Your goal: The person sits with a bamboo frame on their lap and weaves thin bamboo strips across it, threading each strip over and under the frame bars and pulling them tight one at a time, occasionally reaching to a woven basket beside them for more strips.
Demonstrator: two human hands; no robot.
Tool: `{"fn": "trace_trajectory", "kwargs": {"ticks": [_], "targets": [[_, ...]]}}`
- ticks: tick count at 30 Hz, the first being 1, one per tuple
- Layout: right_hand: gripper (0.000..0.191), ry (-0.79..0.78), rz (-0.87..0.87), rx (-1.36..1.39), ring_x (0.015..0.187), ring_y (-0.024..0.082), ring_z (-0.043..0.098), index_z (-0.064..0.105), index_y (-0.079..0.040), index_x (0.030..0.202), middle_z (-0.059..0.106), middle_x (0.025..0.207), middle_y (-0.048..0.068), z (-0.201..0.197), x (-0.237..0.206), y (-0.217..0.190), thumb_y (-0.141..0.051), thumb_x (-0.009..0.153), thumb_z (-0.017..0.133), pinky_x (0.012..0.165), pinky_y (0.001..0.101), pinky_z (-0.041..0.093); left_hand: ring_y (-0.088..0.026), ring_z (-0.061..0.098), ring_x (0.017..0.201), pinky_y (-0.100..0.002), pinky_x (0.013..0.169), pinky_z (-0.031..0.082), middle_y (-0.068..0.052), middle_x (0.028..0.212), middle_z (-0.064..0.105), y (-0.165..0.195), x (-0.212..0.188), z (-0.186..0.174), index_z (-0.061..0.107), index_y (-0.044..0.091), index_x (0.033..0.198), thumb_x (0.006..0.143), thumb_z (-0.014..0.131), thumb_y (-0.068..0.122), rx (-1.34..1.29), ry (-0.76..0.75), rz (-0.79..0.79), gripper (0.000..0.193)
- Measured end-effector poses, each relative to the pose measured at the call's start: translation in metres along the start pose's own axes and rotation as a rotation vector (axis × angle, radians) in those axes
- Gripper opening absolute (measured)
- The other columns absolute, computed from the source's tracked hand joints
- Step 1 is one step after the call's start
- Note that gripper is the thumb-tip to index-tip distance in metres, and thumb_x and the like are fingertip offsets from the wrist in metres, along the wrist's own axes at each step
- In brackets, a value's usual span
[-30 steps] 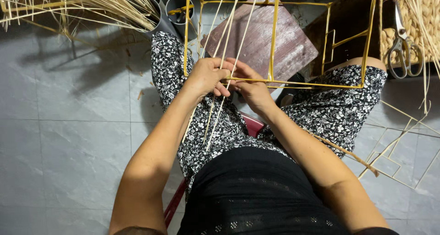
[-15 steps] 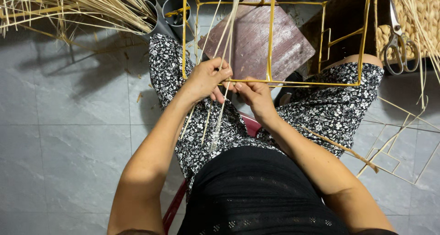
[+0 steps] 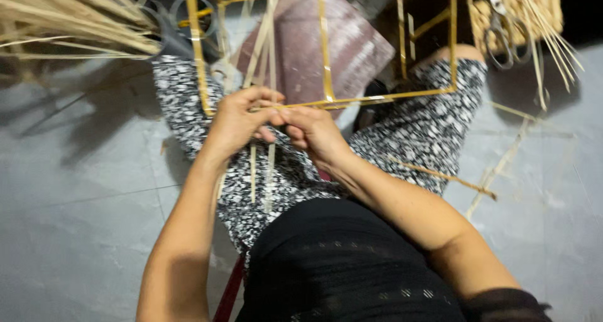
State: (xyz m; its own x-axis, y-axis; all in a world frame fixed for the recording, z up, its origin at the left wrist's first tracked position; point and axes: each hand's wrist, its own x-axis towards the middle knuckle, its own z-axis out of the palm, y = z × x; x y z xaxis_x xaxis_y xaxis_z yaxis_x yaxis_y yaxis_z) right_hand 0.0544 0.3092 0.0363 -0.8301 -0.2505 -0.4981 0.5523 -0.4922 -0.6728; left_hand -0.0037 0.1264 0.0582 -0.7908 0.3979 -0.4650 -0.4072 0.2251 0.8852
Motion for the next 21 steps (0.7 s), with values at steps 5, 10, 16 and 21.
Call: {"fn": "trace_trajectory", "kwargs": {"ticks": [5, 10, 16, 21], "targets": [[0.028, -0.094, -0.144, -0.590, 0.067, 0.005, 0.063, 0.077, -0.002, 0.113, 0.071, 0.077, 0.001, -0.046, -0.051, -0.042, -0.023, 0.105, 0.061, 0.059, 0.0199, 0.050, -0.010, 0.069, 0.055, -0.018, 0.045, 0.045, -0.007, 0.091, 0.077, -0.009, 0.004, 0.011, 0.072, 0.004, 0.112, 0.096, 0.070, 0.012, 0.083, 0.085, 0.009, 0.018], [0.029, 0.172, -0.357, -1.286, 0.094, 0.022, 0.074, 0.074, -0.008, 0.119, 0.077, 0.107, 0.008, -0.112, -0.135, -0.098, -0.026, 0.097, 0.068, 0.082, 0.0356, 0.058, -0.010, 0.068, 0.052, -0.019, 0.042, 0.047, -0.007, 0.094, 0.078, -0.011, 0.010, 0.012, 0.068, 0.004, 0.109, 0.094, 0.070, 0.012, 0.054, 0.071, -0.028, 0.017], [0.039, 0.228, -0.500, -1.699, 0.088, 0.035, 0.067, 0.076, -0.006, 0.111, 0.072, 0.095, 0.014, -0.143, -0.172, -0.063, -0.029, 0.079, 0.077, 0.077, 0.0444, 0.054, -0.011, 0.066, 0.050, -0.018, 0.042, 0.043, -0.008, 0.094, 0.078, -0.010, 0.011, 0.012, 0.067, 0.004, 0.108, 0.095, 0.070, 0.012, 0.032, 0.047, -0.055, 0.015], [0.016, 0.367, -0.452, -1.494, 0.089, 0.025, 0.070, 0.076, -0.010, 0.106, 0.073, 0.096, 0.008, -0.172, -0.168, -0.040, -0.021, 0.095, 0.072, 0.079, 0.0361, 0.056, -0.011, 0.066, 0.050, -0.018, 0.042, 0.043, -0.008, 0.095, 0.078, -0.012, 0.012, 0.012, 0.067, 0.004, 0.107, 0.095, 0.069, 0.012, 0.034, 0.030, -0.053, 0.015]]}}
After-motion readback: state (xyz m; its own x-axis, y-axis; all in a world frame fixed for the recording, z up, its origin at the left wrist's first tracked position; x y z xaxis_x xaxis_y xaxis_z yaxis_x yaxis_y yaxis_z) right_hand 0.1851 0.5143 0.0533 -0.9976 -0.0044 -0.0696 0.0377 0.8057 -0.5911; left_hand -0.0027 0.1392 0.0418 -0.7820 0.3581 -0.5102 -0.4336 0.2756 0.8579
